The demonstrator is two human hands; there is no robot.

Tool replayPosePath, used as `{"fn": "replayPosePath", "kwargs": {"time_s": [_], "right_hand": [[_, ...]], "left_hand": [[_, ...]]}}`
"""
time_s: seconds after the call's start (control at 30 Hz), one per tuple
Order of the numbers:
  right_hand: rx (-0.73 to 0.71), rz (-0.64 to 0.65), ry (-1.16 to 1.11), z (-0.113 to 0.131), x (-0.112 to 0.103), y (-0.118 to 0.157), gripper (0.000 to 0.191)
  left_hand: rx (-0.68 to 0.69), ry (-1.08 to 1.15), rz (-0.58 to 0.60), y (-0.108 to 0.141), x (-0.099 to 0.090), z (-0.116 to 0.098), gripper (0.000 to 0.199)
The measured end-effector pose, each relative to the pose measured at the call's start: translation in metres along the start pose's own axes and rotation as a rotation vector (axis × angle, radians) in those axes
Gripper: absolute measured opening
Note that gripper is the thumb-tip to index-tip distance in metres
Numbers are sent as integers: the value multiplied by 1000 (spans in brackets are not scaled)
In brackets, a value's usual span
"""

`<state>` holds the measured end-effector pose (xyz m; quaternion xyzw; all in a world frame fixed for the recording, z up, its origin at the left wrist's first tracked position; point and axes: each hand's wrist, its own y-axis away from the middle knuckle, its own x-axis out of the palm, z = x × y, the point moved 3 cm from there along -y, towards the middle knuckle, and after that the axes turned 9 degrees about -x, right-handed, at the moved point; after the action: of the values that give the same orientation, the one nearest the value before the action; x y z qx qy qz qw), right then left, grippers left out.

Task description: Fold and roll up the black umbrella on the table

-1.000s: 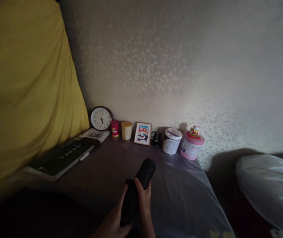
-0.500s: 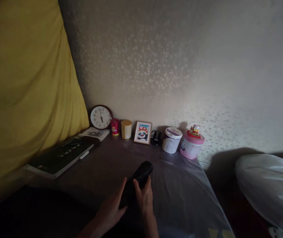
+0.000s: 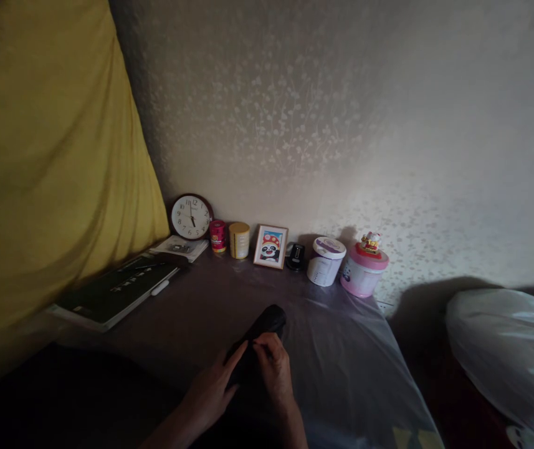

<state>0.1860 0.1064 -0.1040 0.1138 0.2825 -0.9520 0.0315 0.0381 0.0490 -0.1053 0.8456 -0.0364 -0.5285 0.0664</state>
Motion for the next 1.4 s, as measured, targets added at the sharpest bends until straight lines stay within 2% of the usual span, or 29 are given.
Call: {"fn": "replayPosePath", "kwargs": {"time_s": [0.13, 0.4, 0.53, 0.67, 0.77, 1.07, 1.27, 1.4], "right_hand": [[116, 16, -83, 1, -4, -1, 20], [132, 189, -52, -2, 14, -27, 17], [53, 262, 104, -5, 21, -38, 12], [-38, 286, 292, -4, 26, -44, 10], [-58, 293, 340, -4, 30, -46, 12], [-33, 276, 263, -1, 28, -46, 15], [207, 133, 86, -5, 9, -49, 28], [117, 228, 33, -4, 15, -49, 24]], "left_hand": [[-13, -21, 5, 1, 1, -1, 74], [-19, -78, -17, 1, 7, -2, 74], [-19, -80, -16, 0, 9, -1, 75], [-19, -42, 10, 1, 7, 1, 74], [-28, 13, 16, 4, 5, 4, 76], [-51, 50, 39, 14, 0, 13, 76], [-57, 136, 46, 20, 0, 19, 83], [-46, 143, 40, 23, -2, 15, 88]]}}
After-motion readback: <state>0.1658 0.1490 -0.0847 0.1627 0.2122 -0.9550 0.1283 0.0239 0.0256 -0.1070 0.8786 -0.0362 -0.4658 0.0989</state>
